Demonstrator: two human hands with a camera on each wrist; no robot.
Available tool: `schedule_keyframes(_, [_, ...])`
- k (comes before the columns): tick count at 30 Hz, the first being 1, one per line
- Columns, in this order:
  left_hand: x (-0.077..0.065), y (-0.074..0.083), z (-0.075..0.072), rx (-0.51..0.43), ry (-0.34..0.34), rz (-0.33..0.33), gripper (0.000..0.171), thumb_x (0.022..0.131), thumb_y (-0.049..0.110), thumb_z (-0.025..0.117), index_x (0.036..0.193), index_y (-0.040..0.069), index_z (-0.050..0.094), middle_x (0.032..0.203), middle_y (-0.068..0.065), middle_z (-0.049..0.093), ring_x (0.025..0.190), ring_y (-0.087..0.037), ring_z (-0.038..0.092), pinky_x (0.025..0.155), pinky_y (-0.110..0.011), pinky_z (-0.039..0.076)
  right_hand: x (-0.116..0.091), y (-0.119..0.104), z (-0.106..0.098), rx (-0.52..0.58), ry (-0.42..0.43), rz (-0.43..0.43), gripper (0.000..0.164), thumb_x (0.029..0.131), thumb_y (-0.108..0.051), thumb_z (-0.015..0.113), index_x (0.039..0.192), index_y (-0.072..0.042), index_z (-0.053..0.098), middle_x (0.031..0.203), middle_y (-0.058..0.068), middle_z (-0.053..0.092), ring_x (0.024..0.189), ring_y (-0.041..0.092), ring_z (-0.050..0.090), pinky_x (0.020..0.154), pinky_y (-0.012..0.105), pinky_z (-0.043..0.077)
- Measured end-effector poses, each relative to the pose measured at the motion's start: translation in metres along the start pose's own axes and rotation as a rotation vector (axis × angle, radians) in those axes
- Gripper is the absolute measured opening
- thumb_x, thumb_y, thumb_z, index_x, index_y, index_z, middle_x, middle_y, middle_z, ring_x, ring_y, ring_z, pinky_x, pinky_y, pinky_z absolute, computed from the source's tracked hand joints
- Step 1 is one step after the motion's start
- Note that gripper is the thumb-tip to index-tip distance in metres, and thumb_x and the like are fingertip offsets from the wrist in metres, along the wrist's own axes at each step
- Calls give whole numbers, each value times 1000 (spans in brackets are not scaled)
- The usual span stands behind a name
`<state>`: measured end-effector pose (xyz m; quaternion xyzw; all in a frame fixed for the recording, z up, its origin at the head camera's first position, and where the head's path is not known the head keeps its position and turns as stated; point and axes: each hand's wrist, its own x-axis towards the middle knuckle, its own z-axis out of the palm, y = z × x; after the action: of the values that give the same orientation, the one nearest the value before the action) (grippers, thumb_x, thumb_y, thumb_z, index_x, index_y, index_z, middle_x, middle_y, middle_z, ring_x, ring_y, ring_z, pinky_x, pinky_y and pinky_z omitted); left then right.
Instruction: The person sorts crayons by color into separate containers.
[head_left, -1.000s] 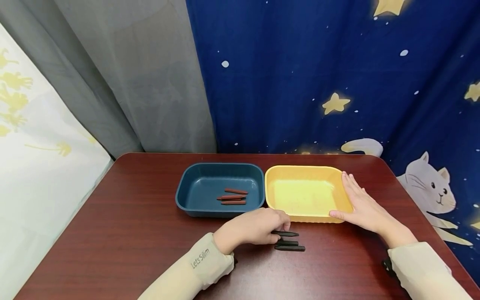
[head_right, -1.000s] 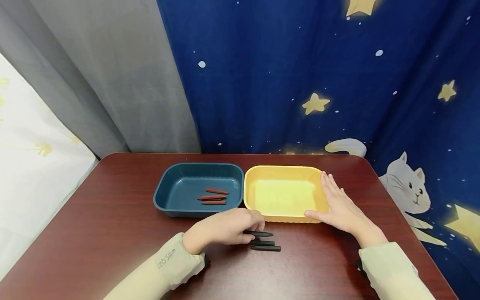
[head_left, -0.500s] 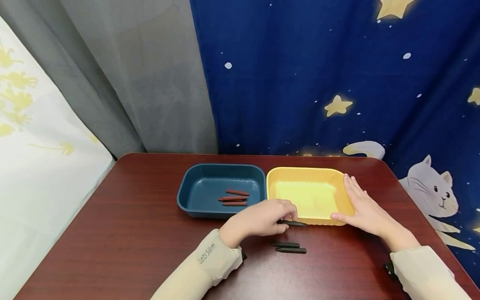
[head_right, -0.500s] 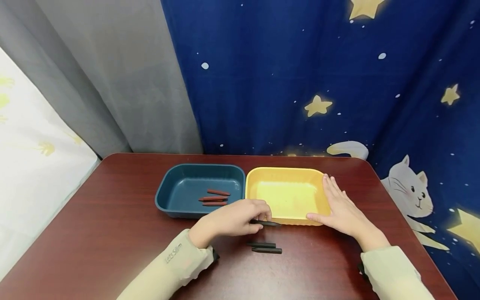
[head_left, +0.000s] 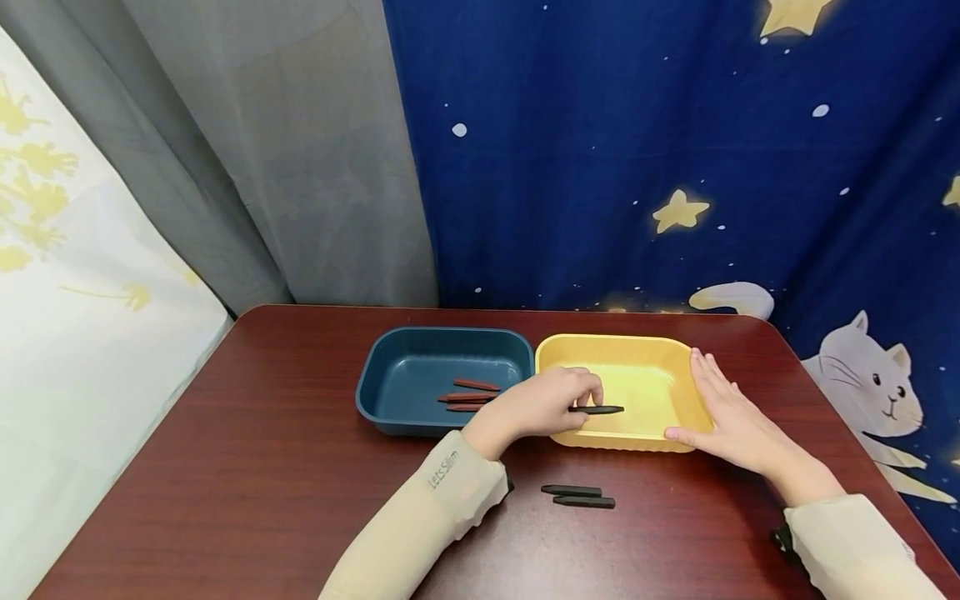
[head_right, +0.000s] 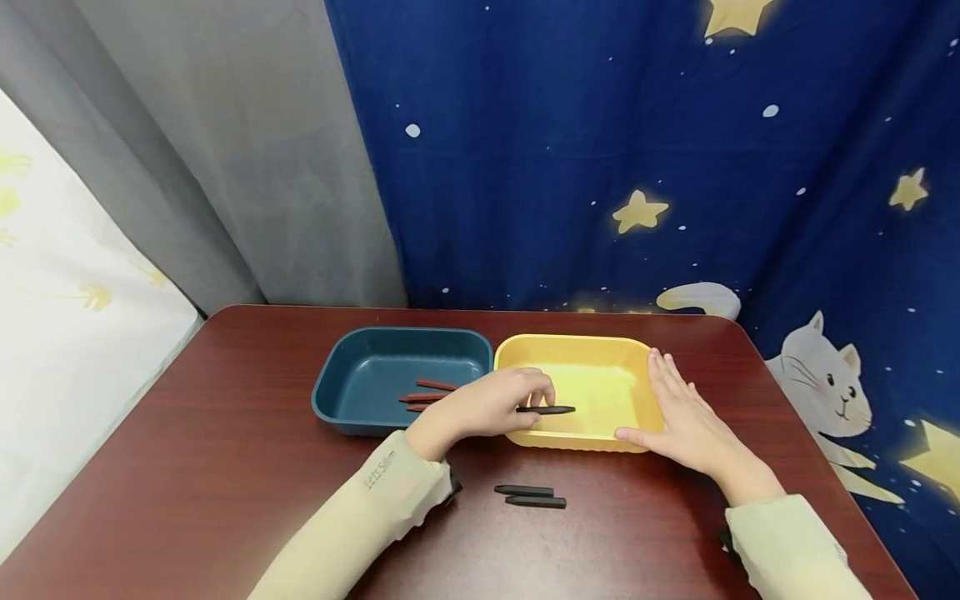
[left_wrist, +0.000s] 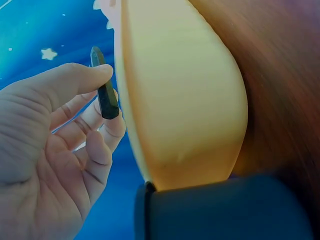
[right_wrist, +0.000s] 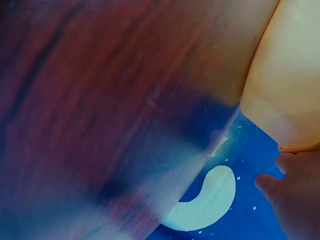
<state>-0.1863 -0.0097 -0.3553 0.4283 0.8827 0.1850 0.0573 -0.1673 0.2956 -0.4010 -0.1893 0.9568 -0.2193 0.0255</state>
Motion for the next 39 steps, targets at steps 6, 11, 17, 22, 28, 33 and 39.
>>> schedule_keyframes(6, [23,-5,7,21,-69,-54,18,89,12,68,107,15,67,83,5,58,76,-8,53,69,-15,40,1,-1,-1,-13,2,6,117,85,-53,71,158,-1,-4,166,23,-2,154,42,-3,111,77,12])
schedule_keyframes(11, [38,-8,15,14,-117,-104,14,91,17,70,105,16,68,77,6,57,73,-7,54,67,-16,40,1,0,-1,-13,0,14,117,85,-53,71,158,-2,-6,166,23,-3,154,42,-3,111,77,11])
schedule_keyframes(17, [48,-10,26,20,-174,-145,10,92,11,67,100,16,66,80,5,59,77,-9,54,68,-17,41,0,0,-1,-32,1,17,118,85,-54,71,158,-2,-5,166,23,-2,154,42,-2,109,78,12])
schedule_keyframes(22, [52,-9,33,69,-211,-155,11,90,5,66,94,15,65,88,6,60,82,-10,53,71,-18,41,0,1,-1,-31,3,11,118,85,-54,71,158,-2,-5,166,23,-2,154,42,-2,110,78,12])
schedule_keyframes(28, [51,-11,38,90,-224,-177,12,90,4,65,93,16,63,90,6,59,83,-10,52,71,-18,40,0,1,1,-32,5,4,118,85,-54,71,158,-2,-5,166,22,-2,154,41,-2,109,78,13])
schedule_keyframes(33, [50,-13,37,83,-169,-132,12,94,7,60,101,15,67,83,7,59,79,-8,53,75,-16,43,1,1,2,-23,5,7,118,85,-53,71,158,-3,-6,166,22,-2,154,41,-3,109,79,12])
schedule_keyframes(39, [42,-4,23,112,-121,-59,18,97,18,61,112,14,68,79,5,61,74,-7,54,75,-17,46,1,2,2,-21,5,1,117,85,-52,71,158,-1,-5,166,23,-2,154,42,-3,107,80,12])
